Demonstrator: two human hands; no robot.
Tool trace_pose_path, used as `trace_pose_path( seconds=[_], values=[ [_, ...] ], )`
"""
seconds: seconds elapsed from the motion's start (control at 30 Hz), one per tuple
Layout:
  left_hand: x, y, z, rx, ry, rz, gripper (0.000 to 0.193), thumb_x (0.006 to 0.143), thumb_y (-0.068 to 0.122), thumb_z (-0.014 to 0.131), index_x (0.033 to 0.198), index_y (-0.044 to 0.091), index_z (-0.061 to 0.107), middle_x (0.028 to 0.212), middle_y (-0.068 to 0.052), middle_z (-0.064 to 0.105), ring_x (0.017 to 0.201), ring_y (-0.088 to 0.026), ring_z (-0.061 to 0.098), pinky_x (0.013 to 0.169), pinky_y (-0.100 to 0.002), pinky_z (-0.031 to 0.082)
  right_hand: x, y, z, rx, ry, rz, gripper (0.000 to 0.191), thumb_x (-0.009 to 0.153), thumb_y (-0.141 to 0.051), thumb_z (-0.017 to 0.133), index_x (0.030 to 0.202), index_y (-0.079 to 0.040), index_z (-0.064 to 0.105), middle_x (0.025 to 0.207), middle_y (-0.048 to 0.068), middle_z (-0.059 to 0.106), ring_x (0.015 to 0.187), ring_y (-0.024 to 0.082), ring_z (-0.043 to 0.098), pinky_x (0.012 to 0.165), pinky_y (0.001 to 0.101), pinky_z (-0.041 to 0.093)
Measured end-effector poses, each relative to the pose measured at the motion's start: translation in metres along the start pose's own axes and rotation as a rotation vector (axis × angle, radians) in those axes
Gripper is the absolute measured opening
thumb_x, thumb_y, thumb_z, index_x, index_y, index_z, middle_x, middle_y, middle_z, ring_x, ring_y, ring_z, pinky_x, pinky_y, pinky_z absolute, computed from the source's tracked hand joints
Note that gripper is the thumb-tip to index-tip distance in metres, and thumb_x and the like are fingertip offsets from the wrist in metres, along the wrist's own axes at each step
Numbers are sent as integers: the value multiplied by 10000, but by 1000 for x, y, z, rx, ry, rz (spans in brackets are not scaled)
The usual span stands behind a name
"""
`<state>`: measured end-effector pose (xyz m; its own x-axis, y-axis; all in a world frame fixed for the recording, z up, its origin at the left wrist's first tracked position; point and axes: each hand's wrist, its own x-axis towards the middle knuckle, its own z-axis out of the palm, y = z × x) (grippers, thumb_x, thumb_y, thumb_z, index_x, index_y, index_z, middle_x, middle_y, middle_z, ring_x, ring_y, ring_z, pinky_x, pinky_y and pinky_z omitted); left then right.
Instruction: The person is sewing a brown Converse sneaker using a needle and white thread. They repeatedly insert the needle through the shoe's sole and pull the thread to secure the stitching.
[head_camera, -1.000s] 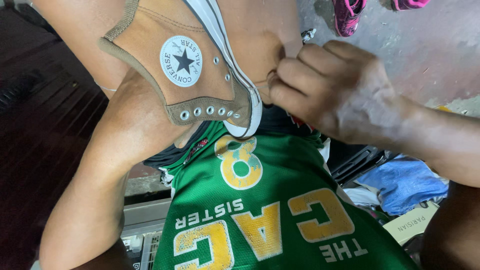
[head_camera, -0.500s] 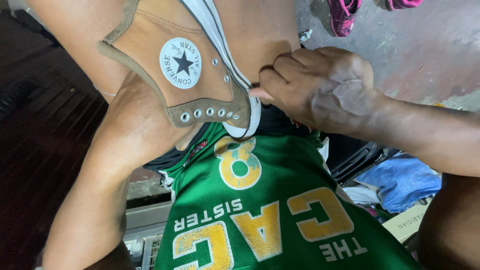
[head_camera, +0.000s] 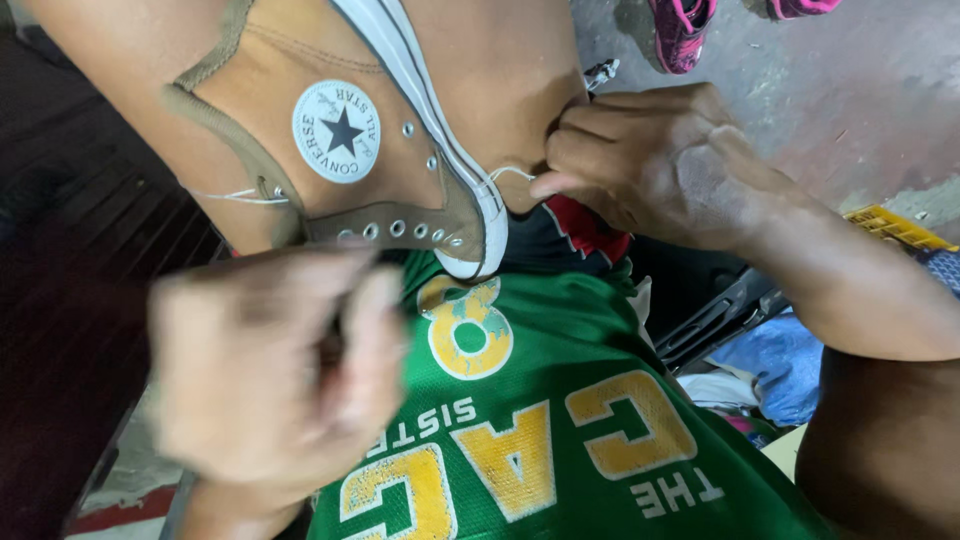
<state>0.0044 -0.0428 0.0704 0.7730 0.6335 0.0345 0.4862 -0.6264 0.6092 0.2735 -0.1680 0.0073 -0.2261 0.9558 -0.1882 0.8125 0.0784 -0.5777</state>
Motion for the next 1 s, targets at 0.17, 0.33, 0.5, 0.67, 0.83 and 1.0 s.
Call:
trace_pose_path(
  seconds=[0.17,0.33,0.5,0.67,0.83,1.0],
  values=[
    [22,29,33,72,-76,89,259,983,141,812,1184,26,693,1030,-75,639,794,-171,667,617,-320,533,-1,-2,2,50,52,-46,328,956,-287,781,840,-60,573,803,71,579,748,255,637,639,385,494],
    [30,28,51,115,-146,101,242,926,45,699,1167,25,691,1017,-77,593,824,-240,692,618,-359,548,-5,-3,6,60,90,-48,305,960,-266,788,855,-65,585,819,70,583,773,254,651,659,382,502],
    [27,20,56,-19,-208,-27,169,1022,30,678,1188,55,660,1077,-98,568,872,-271,686,702,-412,535,0,-8,12,4,110,-108,249,944,-267,787,886,-77,636,859,52,613,813,234,688,668,364,528],
    [27,14,52,-112,-220,-15,208,1021,-3,649,1224,19,607,1179,-123,581,910,-294,694,759,-404,557,3,-7,20,139,131,-131,263,917,-313,798,920,-85,667,930,48,647,872,245,698,705,377,542],
    [30,13,48,-159,-226,5,351,939,2,646,1289,4,616,1203,-134,584,947,-298,696,779,-408,573,-12,8,27,110,137,-98,170,939,-262,797,966,-115,715,904,26,656,841,230,699,705,379,541],
    [31,16,56,-58,-175,36,147,982,61,721,1115,36,664,1086,-120,654,912,-296,694,694,-413,548,-7,1,23,116,138,-62,164,968,-262,792,972,-116,719,897,33,659,852,230,701,710,366,533]
  ],
)
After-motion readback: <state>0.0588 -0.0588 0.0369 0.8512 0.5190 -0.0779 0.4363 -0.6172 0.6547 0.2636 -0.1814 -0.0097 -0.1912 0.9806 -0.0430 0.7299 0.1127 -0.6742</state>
